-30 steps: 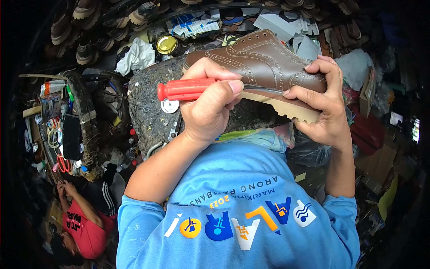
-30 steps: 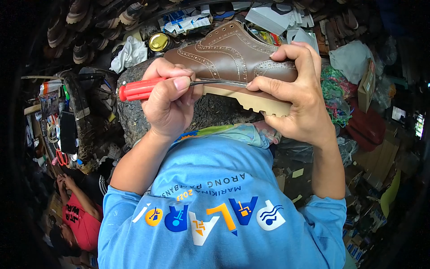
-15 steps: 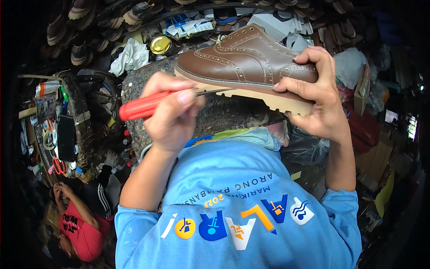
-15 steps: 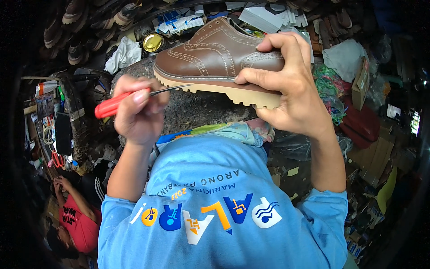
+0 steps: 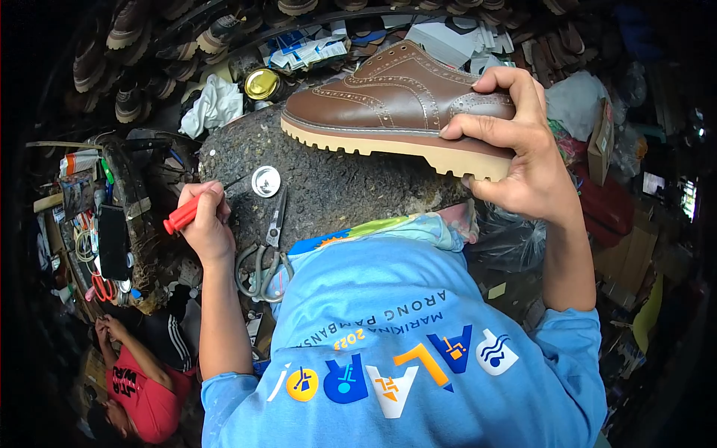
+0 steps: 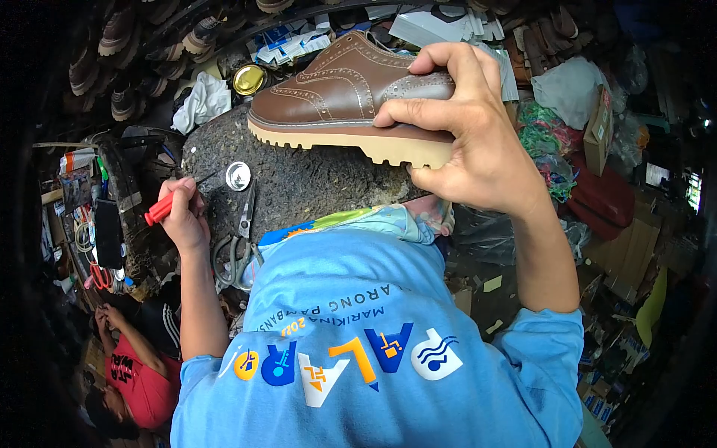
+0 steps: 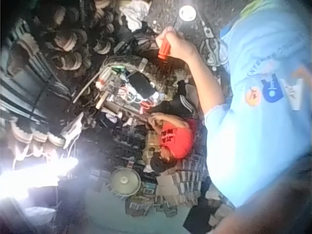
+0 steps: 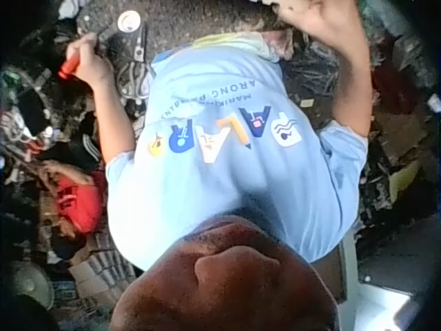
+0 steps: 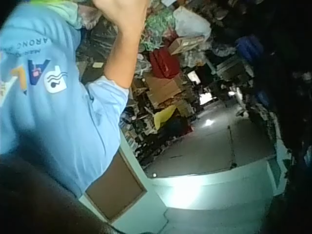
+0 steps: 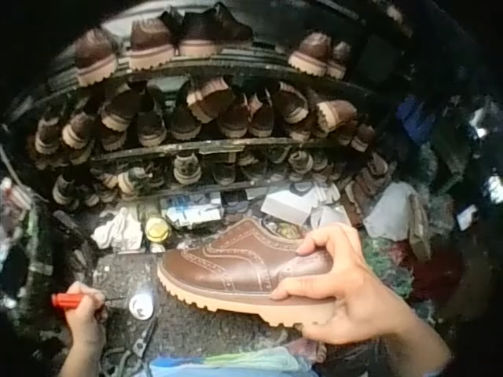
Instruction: Using a marking tool to process the sole and welt area of a shoe during manufacturing.
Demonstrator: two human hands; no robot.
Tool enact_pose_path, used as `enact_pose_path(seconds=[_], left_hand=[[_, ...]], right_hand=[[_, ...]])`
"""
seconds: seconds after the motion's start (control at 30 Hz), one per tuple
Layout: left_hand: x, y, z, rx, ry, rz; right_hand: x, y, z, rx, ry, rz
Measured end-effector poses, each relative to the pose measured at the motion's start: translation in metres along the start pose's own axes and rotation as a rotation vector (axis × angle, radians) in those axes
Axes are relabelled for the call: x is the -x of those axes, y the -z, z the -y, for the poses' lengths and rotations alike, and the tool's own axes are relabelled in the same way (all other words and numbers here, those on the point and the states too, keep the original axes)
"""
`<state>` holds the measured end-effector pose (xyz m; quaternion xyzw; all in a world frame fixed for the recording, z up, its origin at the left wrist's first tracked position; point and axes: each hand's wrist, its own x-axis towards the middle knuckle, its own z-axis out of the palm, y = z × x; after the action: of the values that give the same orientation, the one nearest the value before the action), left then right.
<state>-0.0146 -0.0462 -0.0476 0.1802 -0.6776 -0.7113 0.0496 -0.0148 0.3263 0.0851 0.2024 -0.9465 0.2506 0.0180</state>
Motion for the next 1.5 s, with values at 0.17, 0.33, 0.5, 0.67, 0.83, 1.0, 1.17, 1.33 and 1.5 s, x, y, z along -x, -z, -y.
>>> enact_pose_path(seconds=[0.17, 0.33, 0.5, 0.67, 0.83, 1.0, 1.17, 1.33, 1.5], left_hand=[[0.0, 0.002, 0.003, 0.0, 0.021, 0.022], [-0.001, 0.003, 0.005, -0.002, 0.036, 0.022], [0.001, 0.008, 0.006, -0.114, 0.026, 0.034], [0.002, 0.003, 0.007, -0.152, 0.002, 0.065], [0.002, 0.0, 0.009, -0.198, -0.01, 0.062], [0.0, 0.0, 0.016, -0.257, -0.049, 0.081], [0.0, -0.002, 0.014, -0.304, -0.06, 0.104], [0.012, -0.019, -0.017, 0.023, -0.055, 0.09], [0.034, -0.084, -0.063, 0.541, -0.001, 0.491]], right_hand=[[0.0, -0.001, 0.001, -0.003, -0.013, -0.01], [-0.001, -0.002, 0.004, -0.011, 0.006, -0.024], [-0.001, -0.004, 0.007, -0.03, 0.012, -0.03], [0.003, -0.003, 0.008, -0.02, 0.016, -0.03], [0.003, -0.004, 0.008, -0.016, 0.006, -0.026], [0.004, -0.005, 0.009, -0.008, 0.01, -0.033], [0.005, -0.005, 0.009, 0.006, -0.003, -0.024], [0.002, -0.006, 0.01, -0.013, -0.003, -0.04], [0.003, -0.004, 0.011, -0.016, -0.007, -0.047]])
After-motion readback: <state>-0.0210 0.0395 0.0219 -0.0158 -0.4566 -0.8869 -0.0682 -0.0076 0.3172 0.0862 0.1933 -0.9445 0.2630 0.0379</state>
